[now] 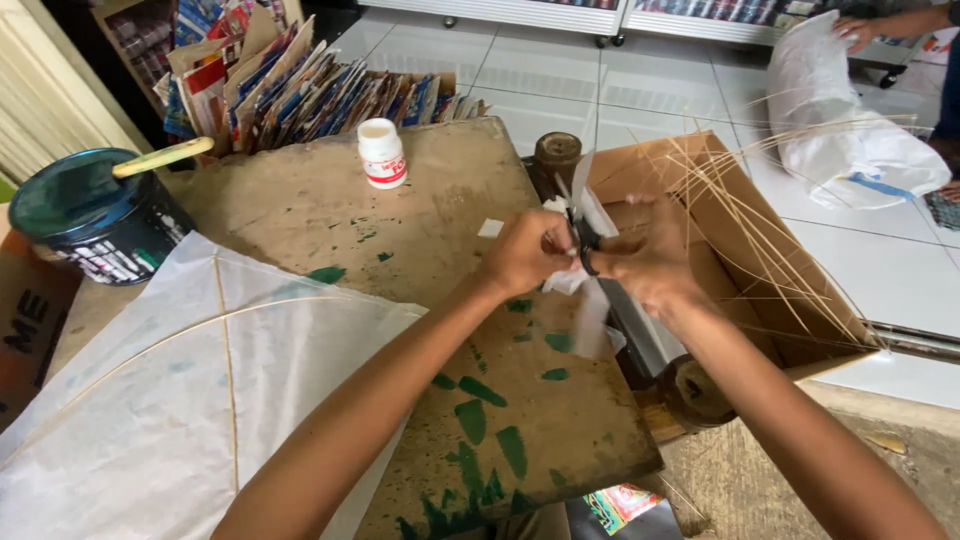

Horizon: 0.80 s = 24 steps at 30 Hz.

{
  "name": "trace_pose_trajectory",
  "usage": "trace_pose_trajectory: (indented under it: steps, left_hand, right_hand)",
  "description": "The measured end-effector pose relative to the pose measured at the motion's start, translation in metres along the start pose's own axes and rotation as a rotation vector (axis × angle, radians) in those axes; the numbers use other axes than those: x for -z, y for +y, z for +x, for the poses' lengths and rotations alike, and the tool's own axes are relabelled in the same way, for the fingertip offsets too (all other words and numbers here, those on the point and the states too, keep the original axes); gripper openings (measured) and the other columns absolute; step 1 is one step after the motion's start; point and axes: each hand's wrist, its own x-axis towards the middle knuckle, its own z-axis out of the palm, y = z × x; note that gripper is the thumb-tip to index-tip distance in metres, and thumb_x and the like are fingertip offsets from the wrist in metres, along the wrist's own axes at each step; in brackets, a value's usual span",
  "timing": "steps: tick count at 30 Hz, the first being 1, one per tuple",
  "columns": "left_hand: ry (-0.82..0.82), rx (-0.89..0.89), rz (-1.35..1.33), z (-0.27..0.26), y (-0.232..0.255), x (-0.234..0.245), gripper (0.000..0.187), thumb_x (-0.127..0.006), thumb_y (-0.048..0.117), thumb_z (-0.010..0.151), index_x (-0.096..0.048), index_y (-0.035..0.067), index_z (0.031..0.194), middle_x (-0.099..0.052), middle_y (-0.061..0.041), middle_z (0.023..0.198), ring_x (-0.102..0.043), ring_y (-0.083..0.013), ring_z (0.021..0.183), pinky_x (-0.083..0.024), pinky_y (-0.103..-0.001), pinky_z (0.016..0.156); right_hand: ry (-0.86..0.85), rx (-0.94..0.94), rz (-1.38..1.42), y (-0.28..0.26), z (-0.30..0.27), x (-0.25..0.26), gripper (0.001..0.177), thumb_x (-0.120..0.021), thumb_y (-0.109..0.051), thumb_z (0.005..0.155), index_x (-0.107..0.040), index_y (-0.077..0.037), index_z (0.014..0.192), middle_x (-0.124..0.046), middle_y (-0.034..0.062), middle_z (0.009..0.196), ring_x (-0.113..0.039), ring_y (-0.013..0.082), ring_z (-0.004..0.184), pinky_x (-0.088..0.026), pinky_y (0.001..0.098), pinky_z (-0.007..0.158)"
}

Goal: Trimming excess paper from a kite frame using scissors and folding the edges to secure it.

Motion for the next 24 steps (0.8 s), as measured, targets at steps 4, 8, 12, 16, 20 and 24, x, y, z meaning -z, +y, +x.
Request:
trace_pose_trajectory:
  steps: [4, 8, 12, 16, 20, 24]
  left_hand:
    - [-0.076, -0.115, 0.135, -0.010, 0.014, -0.007, 0.009, -0.078, 0.003, 0.081, -0.074, 0.001, 0.089, -0.074, -0.019, 0.080, -0.075, -0.0362, 0.076, -0.060, -0.040, 0.063]
    - [-0.211, -0.174, 0.152, -0.025, 0.032, 0.002, 0.011, -0.064, 0.008, 0.089, -0.073, 0.001, 0.089, -0.074, -0.020, 0.089, -0.071, -0.0353, 0.086, -0.059, -0.043, 0.074]
    - [-0.362, -0.354, 0.321, -0.027, 0.036, 0.001, 0.019, -0.055, 0.013, 0.093, -0.069, -0.001, 0.093, -0.069, -0.023, 0.093, -0.064, -0.0413, 0.094, -0.054, -0.050, 0.080]
    - [-0.367, -0.465, 0.407, -0.019, 0.015, -0.016, 0.020, -0.050, 0.014, 0.093, -0.064, 0.001, 0.088, -0.059, -0.018, 0.082, -0.058, -0.0354, 0.084, -0.051, -0.047, 0.075]
    - [-0.313, -0.568, 0.441, -0.012, -0.004, -0.028, 0.026, -0.056, 0.025, 0.093, -0.059, 0.008, 0.074, -0.052, -0.009, 0.080, -0.050, -0.0270, 0.083, -0.046, -0.041, 0.069]
    - [-0.277, -0.522, 0.419, -0.012, -0.007, -0.037, 0.038, -0.059, 0.027, 0.087, -0.047, 0.008, 0.057, -0.040, -0.007, 0.072, -0.043, -0.0247, 0.075, -0.040, -0.041, 0.070]
  right_hand:
    - [0.048, 0.016, -0.125, 0.079, 0.045, 0.015, 0.072, -0.082, -0.008, 0.072, -0.042, -0.007, 0.133, -0.069, 0.0114, 0.080, -0.070, 0.0192, 0.064, -0.063, 0.0271, 0.062]
    - [0.127, -0.005, -0.298, 0.094, 0.053, 0.020, 0.089, -0.092, -0.012, 0.065, -0.036, -0.027, 0.131, -0.073, 0.0043, 0.083, -0.070, 0.0188, 0.063, -0.064, 0.0320, 0.050]
    - [0.122, -0.091, -0.279, 0.090, 0.054, 0.024, 0.080, -0.084, -0.012, 0.075, -0.029, -0.025, 0.132, -0.073, 0.0100, 0.097, -0.071, 0.0229, 0.071, -0.066, 0.0338, 0.060]
    - [0.156, -0.099, -0.249, 0.064, 0.033, 0.023, 0.076, -0.083, -0.010, 0.077, -0.030, -0.022, 0.131, -0.073, 0.0097, 0.096, -0.072, 0.0231, 0.068, -0.067, 0.0356, 0.055]
    - [0.106, -0.132, -0.125, 0.053, 0.022, 0.022, 0.072, -0.072, -0.004, 0.084, -0.021, -0.012, 0.134, -0.066, 0.0256, 0.110, -0.073, 0.0362, 0.067, -0.067, 0.0445, 0.061]
    - [0.088, -0.132, -0.167, 0.054, 0.014, 0.016, 0.063, -0.064, -0.003, 0.090, -0.020, -0.014, 0.133, -0.062, 0.0290, 0.111, -0.072, 0.0399, 0.062, -0.068, 0.0446, 0.062]
